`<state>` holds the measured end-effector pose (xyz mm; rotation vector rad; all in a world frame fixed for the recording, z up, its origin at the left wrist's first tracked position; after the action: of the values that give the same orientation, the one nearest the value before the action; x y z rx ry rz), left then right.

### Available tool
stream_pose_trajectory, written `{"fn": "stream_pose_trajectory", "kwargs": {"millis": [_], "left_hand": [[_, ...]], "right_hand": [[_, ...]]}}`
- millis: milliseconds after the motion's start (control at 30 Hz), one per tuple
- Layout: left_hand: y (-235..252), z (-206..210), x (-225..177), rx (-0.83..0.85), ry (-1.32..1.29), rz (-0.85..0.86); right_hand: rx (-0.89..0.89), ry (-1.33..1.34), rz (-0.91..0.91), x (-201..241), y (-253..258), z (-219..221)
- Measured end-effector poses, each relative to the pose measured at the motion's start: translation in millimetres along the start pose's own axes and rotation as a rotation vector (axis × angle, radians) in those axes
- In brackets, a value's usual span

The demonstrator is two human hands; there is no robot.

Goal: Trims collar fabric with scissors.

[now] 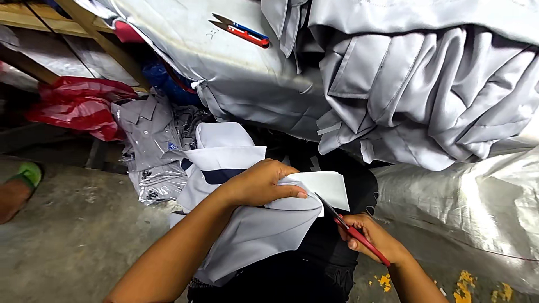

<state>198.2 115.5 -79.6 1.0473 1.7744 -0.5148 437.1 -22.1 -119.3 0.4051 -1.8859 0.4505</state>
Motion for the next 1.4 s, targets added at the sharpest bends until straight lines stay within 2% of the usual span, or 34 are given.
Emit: {"fn": "stream_pose_trajectory", "kwargs": {"millis": [367, 667, 1100, 1400], "left_hand": [[0, 0, -4, 0.008, 0.084, -0.030], [-1, 0, -5, -0.006, 0.118, -0.005], [-1, 1, 0, 0.001, 0.017, -0.019], [0, 5, 2, 0.054, -0.017, -0.011]], "right_hand": [[0.132, 0.136, -0.010, 3, 6, 7], [0.086, 0.072, -0.001, 3, 7, 7], [-0.029, 0.076, -0.017, -3, 5, 14], [-0.017, 0.072, -0.049, -2, 14, 19]]}}
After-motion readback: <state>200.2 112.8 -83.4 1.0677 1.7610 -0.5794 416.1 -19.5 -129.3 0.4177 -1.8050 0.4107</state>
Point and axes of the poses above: each hand's wrist, its own y-axis towards the middle knuckle, its own z-axis out of the palm, x = y × z, the point moved 5 cm from there along y, towards the middle knuckle, and after that the axes turned 2 degrees about -x, right-handed, at the moved point
